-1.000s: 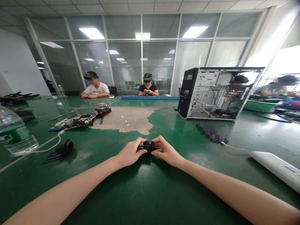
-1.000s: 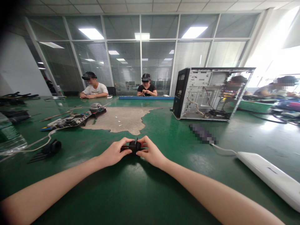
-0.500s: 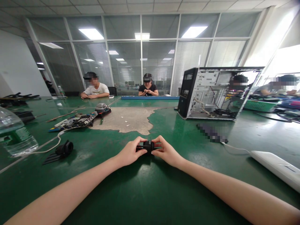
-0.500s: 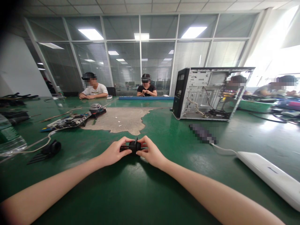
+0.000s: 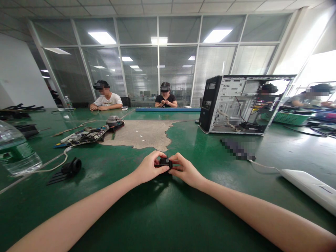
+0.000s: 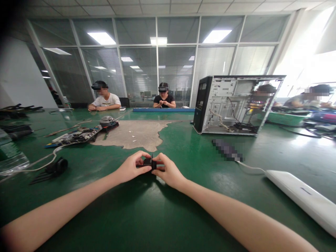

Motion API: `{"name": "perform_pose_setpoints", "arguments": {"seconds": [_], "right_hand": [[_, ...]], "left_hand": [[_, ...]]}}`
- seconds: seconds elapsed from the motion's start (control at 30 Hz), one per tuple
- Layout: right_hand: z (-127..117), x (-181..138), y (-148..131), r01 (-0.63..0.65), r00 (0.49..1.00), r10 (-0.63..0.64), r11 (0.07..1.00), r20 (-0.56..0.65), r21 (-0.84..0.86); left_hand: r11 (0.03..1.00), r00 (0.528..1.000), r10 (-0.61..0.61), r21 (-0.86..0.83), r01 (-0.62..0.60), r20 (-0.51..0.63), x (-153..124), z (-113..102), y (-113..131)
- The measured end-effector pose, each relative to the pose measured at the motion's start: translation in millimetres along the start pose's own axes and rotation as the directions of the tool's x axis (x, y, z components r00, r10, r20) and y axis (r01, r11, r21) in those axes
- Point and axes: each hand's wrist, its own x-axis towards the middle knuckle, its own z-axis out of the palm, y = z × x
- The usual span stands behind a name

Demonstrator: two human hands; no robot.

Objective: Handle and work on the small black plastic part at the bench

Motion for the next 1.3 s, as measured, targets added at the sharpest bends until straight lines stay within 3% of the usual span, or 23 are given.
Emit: {"name": "perform_pose_setpoints", "arguments": {"seconds": [0.17,0.33,0.4,0.53,0.6,0.73,0.9,1.1,1.3], "right_hand": [[1.0,-0.6,0.0,-0.013,1.000,0.013,0.999,-0.007,0.041],[0.1,-1.8,-1.8,-0.051,0.996,0.063,0.981,-0.061,0.186],[0.5,-2.9,-3.2,-0.093,0.992,0.112,0.964,-0.063,0.248],[2.3,-5.1,-5.2,-0.109,0.990,0.126,0.968,-0.062,0.227],[3.9,-5.7,-5.4,-0.089,0.993,0.102,0.979,-0.061,0.185],[9.1,-7.2,-4.3,-0.043,0.994,0.051,0.995,-0.094,0.089],[12.8,-9.5,-2.5,-0.025,0.994,0.027,0.999,-0.103,0.020],[10.1,-9.1,-3.7,0.028,0.997,-0.023,0.998,-0.072,0.064],[8.8,-6.7,-10.4,-0.142,0.986,0.154,0.975,-0.064,0.168]], "left_hand": [[0.965,0.977,0.212,0.149,-0.214,0.029,-6.7,-4.3,9.1],[0.901,0.948,0.307,0.295,-0.318,0.085,-14.8,-3.1,14.5],[0.859,0.931,0.327,0.359,-0.365,0.165,-18.4,-2.1,17.0],[0.807,0.906,0.361,0.412,-0.423,0.223,-25.2,1.1,18.3],[0.842,0.922,0.347,0.375,-0.388,0.174,-27.3,3.8,15.6],[0.962,0.988,0.150,0.235,-0.139,-0.029,-26.4,12.0,8.3],[0.974,0.998,0.041,0.224,-0.030,-0.046,-19.0,21.5,7.3],[0.966,0.997,0.068,0.253,-0.059,-0.027,-14.3,18.7,6.1],[0.982,0.996,0.088,0.168,-0.088,0.007,-13.0,11.2,5.8]]}}
